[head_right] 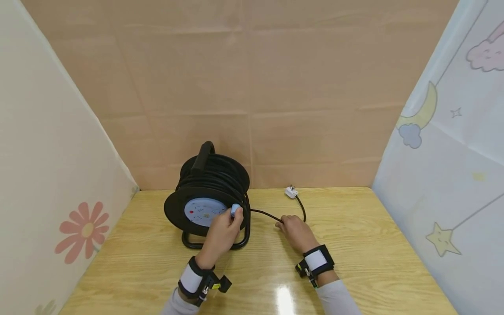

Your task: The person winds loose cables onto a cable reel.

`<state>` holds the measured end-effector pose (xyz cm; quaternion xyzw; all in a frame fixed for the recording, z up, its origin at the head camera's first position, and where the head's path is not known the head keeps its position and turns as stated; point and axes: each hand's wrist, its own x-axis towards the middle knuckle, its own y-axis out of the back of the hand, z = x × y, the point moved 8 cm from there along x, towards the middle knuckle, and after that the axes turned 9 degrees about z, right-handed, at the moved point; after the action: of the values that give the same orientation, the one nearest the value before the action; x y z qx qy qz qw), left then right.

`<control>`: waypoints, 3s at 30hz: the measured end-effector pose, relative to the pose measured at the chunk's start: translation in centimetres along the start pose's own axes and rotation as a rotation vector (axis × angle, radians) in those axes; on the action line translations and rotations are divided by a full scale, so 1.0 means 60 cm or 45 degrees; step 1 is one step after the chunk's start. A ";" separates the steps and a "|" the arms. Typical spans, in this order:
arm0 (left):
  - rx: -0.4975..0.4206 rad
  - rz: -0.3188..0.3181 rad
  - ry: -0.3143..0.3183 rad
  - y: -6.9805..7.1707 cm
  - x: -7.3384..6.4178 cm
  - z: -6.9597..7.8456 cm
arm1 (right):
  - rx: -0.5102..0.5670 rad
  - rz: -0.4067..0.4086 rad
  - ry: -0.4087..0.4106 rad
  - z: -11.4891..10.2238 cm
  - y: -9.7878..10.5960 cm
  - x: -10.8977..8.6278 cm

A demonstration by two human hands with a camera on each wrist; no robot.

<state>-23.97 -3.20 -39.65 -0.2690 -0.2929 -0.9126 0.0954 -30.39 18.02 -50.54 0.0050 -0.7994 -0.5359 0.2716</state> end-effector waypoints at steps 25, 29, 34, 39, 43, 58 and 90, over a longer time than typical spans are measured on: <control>-0.043 -0.254 0.258 -0.071 -0.050 -0.075 | -0.027 -0.026 -0.054 -0.006 0.000 0.005; -0.053 -0.266 0.283 -0.073 -0.056 -0.084 | -0.029 -0.026 -0.056 -0.004 -0.001 0.007; -0.052 -0.290 0.323 -0.072 -0.066 -0.097 | -0.041 -0.032 -0.038 -0.005 -0.001 0.009; -0.035 -0.293 0.348 -0.070 -0.074 -0.113 | -0.050 -0.025 -0.031 -0.004 0.000 0.006; -0.009 -0.303 0.354 -0.072 -0.081 -0.134 | -0.054 -0.005 -0.014 -0.002 0.001 0.005; -0.035 -0.336 0.484 -0.063 -0.106 -0.189 | -0.004 0.077 0.106 -0.009 0.006 0.007; 0.009 -0.278 0.585 -0.007 -0.124 -0.255 | 0.026 0.044 -0.004 -0.004 -0.001 -0.001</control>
<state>-24.52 -11.72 -54.38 -0.0209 -0.2940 -0.9536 0.0614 -30.28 17.81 -50.55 -0.0069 -0.8052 -0.5229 0.2796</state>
